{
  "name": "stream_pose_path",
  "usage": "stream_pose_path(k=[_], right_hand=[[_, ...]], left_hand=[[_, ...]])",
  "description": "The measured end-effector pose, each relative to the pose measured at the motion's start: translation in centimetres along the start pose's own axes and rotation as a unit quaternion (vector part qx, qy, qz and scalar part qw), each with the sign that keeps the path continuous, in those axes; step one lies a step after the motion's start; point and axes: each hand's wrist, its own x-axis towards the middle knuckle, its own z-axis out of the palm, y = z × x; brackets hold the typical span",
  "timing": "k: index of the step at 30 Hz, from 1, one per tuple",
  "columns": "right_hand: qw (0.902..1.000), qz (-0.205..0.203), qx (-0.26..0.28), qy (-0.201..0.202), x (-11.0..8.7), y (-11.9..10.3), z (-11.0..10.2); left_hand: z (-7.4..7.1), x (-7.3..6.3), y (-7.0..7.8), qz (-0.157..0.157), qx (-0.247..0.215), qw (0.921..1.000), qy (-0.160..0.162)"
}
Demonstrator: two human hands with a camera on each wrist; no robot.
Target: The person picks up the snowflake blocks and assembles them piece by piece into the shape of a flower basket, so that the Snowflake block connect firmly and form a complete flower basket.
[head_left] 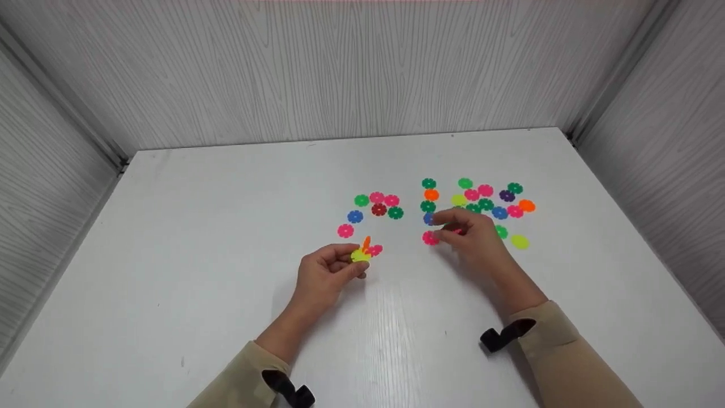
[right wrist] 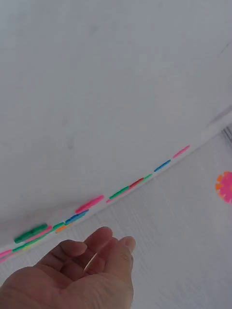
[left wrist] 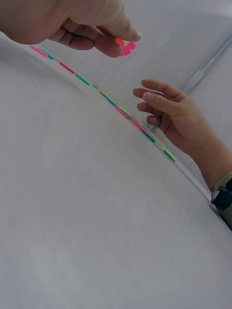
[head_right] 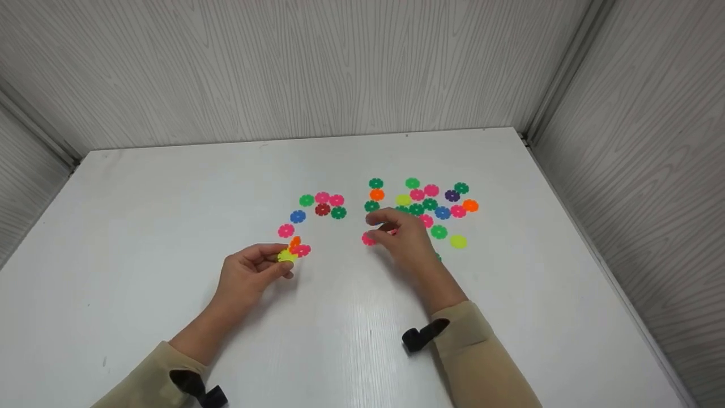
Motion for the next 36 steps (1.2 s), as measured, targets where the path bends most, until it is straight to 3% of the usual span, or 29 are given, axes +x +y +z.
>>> stream_pose_path(k=[5, 17, 27, 36], right_hand=[[0.9988, 0.027, -0.036, -0.016, 0.3, 0.8, 0.3], [0.9945, 0.013, -0.092, -0.048, 0.2, 1.3, 0.2], [0.9932, -0.021, -0.108, -0.038, 0.1, 1.2, 0.7], [0.9958, -0.033, -0.074, -0.041, -0.3, -0.3, 1.6]], left_hand=[[-0.1, 0.0, -0.1, -0.007, 0.007, 1.0, 0.001], [0.0, 0.1, 0.0, -0.009, 0.008, 0.9999, -0.006], [-0.1, -0.3, -0.1, 0.001, -0.003, 1.0, -0.007], [0.0, -0.1, -0.2, -0.002, 0.002, 1.0, -0.008]])
